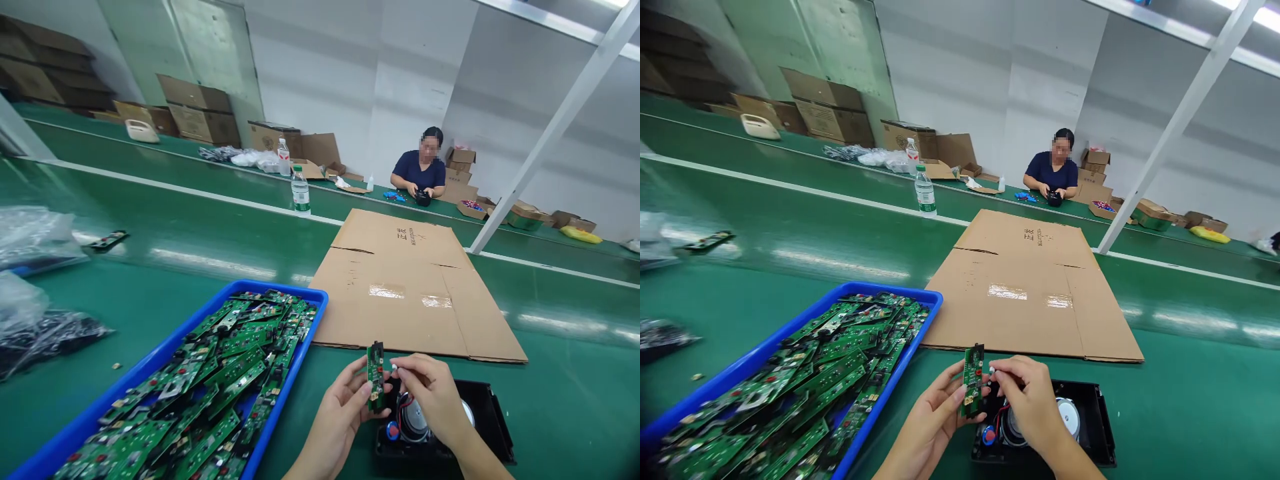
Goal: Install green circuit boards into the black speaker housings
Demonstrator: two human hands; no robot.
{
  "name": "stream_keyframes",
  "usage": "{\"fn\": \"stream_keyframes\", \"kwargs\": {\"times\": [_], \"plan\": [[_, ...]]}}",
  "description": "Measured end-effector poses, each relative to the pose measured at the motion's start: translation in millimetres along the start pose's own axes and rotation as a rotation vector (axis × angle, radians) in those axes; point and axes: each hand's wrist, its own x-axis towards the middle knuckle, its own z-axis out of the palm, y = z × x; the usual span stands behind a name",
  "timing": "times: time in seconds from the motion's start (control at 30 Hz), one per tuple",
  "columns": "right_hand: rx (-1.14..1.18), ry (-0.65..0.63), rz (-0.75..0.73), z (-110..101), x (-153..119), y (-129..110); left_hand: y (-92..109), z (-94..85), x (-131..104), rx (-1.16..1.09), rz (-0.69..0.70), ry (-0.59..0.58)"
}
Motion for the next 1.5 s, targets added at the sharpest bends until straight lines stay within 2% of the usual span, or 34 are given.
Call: {"fn": "stream_keyframes", "kwargs": {"times": [0.1, 0.2, 0.43, 0.6, 0.73, 0.9, 1.17, 1.33, 1.4, 1.5], "plan": [[-0.323, 0.029, -0.261, 5, -4, 1, -5, -5.6, 2, 0.158, 0.078, -0.029], [-0.473, 0.018, -0.412, 9, -6, 2, -9, -9.8, 4, 0.276, 0.142, -0.073], [-0.554, 0.044, -0.563, 9, -6, -7, -3, -8.4, 4, 0.349, 0.227, -0.143], [-0.678, 0.032, -0.617, 10, -6, -9, -3, -8.8, 2, 0.45, 0.281, -0.138], [-0.686, 0.016, -0.617, 8, -6, -9, -4, -13.9, 2, 0.487, 0.31, -0.181], [-0.512, 0.011, -0.483, 1, -5, -14, 1, -14.4, 0, 0.523, 0.327, -0.257], [-0.473, -0.056, -0.479, 2, -6, -16, 5, -13.6, 0, 0.553, 0.346, -0.288], [-0.428, -0.083, -0.471, 2, -4, -14, 5, -13.3, -2, 0.663, 0.404, -0.297], [-0.426, -0.116, -0.451, -1, -3, -19, 6, -14.2, -2, 0.711, 0.442, -0.314], [-0.503, -0.234, -0.349, -14, -3, -28, 9, -17.7, -2, 0.718, 0.433, -0.294]]}}
